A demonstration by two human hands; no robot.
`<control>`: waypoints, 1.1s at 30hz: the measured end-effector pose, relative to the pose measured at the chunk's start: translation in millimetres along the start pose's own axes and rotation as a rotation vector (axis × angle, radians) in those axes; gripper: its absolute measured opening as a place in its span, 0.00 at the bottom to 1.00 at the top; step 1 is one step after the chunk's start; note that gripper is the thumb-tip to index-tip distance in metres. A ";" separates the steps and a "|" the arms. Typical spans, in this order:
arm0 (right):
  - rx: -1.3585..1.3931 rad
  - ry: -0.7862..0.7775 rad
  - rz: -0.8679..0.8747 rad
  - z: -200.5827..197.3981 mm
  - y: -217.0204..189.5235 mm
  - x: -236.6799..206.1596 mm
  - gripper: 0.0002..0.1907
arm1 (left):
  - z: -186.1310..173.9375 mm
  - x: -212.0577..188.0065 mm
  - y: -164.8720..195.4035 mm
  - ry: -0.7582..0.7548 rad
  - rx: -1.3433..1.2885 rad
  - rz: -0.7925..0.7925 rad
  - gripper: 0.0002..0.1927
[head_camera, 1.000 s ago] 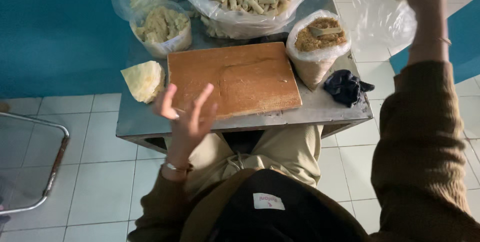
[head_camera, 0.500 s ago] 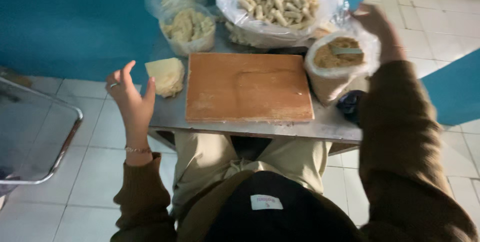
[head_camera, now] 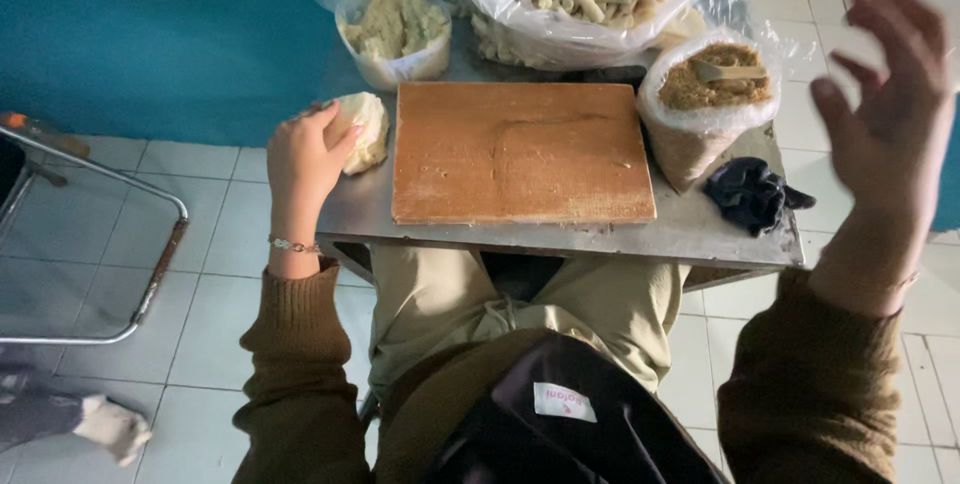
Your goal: The person sits at a small metal table and uses a knife to cut round flat dough sheets on a wooden board into triangular pieces, setting cut pieces aside. They then fold and stack the cut pieces and cover a stack with a clear plastic sheet.
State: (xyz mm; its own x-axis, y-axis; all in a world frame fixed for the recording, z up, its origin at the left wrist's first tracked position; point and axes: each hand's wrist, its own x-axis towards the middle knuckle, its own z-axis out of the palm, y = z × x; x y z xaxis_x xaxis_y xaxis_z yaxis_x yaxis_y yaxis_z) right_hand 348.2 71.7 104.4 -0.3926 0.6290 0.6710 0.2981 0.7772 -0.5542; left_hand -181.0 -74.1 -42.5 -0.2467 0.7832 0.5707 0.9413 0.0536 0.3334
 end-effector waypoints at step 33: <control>0.724 -0.169 0.509 225.3 -46.9 -70.0 0.18 | 75.6 -85.1 195.6 -0.237 -2.278 -0.454 0.33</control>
State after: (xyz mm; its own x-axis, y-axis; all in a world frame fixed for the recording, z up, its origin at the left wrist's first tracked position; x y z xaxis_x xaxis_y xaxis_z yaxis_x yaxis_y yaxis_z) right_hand 165.6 -12.6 -27.5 -0.5026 0.8386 0.2099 -0.1275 0.1683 -0.9775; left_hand 41.5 -83.4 -82.6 -0.1100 0.9651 0.2376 -0.8653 -0.2106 0.4548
